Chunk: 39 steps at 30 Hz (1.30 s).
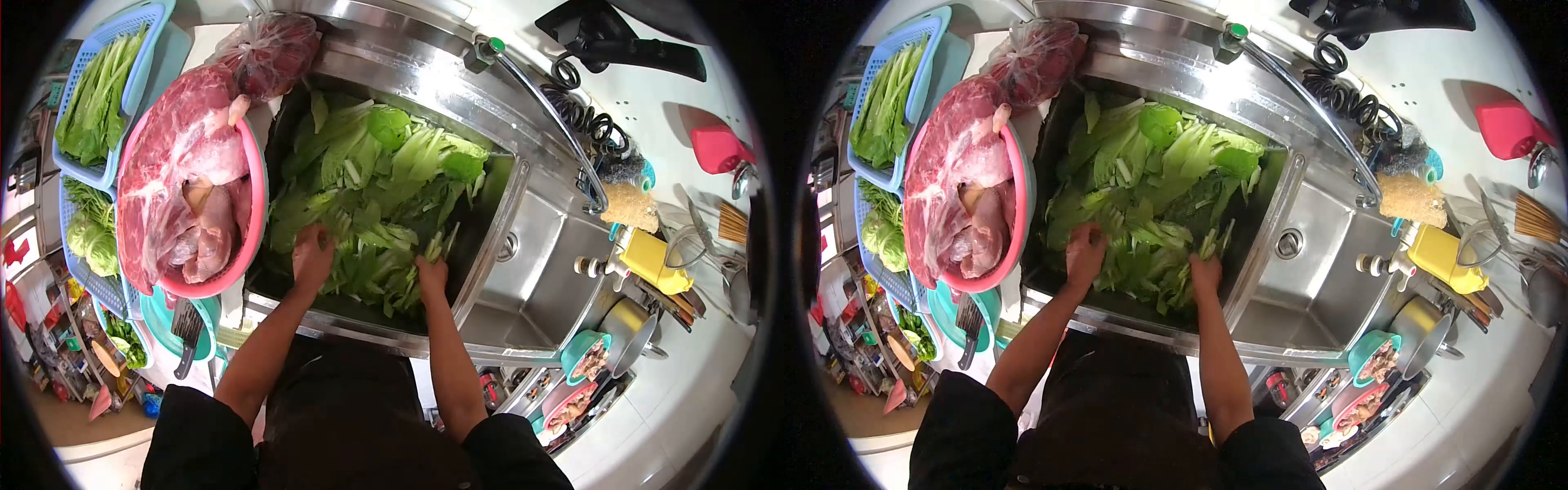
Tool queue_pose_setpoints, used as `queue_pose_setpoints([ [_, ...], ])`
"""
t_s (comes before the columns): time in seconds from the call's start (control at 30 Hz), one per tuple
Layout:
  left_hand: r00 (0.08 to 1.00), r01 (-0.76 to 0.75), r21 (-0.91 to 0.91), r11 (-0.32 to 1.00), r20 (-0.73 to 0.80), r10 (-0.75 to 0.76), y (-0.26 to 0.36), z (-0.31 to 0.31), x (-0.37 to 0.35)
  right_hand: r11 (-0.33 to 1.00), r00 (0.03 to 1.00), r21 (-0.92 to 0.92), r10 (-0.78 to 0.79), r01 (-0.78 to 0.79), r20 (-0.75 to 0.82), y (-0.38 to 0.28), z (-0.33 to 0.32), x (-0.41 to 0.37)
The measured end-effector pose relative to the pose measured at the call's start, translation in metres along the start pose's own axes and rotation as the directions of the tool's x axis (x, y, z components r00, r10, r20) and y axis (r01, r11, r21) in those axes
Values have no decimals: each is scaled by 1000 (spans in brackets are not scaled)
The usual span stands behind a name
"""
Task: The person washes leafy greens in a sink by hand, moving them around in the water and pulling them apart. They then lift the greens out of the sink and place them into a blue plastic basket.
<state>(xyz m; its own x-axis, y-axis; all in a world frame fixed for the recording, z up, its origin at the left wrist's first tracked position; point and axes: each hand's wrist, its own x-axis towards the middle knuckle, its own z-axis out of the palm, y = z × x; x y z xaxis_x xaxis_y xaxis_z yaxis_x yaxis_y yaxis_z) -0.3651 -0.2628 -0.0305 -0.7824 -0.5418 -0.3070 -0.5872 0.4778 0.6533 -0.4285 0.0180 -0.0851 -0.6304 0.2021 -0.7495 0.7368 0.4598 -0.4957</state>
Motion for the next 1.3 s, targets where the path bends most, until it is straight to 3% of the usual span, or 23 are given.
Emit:
queue_pose_setpoints([
  [0.1, 995, -93, 220, 971, 53, 83, -3, 9, 2, 997, 998, 70, 41, -44, 40, 2, 1, 4],
  [0.33, 996, -41, 172, 984, 79, 27, -2, -4, -7, 994, 993, 109, 18, -31, 118, -27, -3, -7],
  [0.4, 995, -25, 185, 982, 95, 7, -19, -3, -13, 997, 992, 69, 6, -15, 125, -28, -2, -5],
  [0.5, 986, 129, 105, 986, 93, -139, 4, -7, -16, 998, 992, -58, 4, 3, 125, -20, 1, 10],
  [0.63, 997, 60, 178, 982, 32, -66, -14, 12, -16, 979, 993, -197, 67, -47, 95, -29, 3, 10],
  [0.7, 998, 53, 193, 980, 9, -55, -21, 16, -16, 951, 973, -258, 201, -168, 110, -63, 1, -8],
  [0.73, 997, 82, 179, 980, -15, -80, -20, 11, -18, 930, 957, -290, 268, -226, 113, -74, 2, -16],
  [0.83, 987, 144, 65, 987, -88, -138, -3, -15, -27, 950, 959, -260, 224, -174, 176, -57, 0, -1],
  [0.9, 973, 165, -83, 983, -151, -176, 12, -43, -47, 918, 986, -382, 145, -105, 77, -45, 2, 8],
  [0.97, 930, 75, -230, 970, -335, -152, 27, -69, -83, 981, 981, -186, 89, -56, 172, -21, 0, 26],
  [1.07, 885, 33, -247, 969, -442, -143, 20, -102, -157, 986, 971, -155, 90, -56, 221, -39, -2, 7],
  [1.2, 832, 194, -217, 957, -481, -277, -50, -106, -235, 988, 977, -107, 125, -107, 171, -49, -2, -13],
  [1.3, 821, 313, -168, 935, -447, -356, -143, -80, -250, 994, 948, 112, -24, -12, 318, -33, -6, -2],
])
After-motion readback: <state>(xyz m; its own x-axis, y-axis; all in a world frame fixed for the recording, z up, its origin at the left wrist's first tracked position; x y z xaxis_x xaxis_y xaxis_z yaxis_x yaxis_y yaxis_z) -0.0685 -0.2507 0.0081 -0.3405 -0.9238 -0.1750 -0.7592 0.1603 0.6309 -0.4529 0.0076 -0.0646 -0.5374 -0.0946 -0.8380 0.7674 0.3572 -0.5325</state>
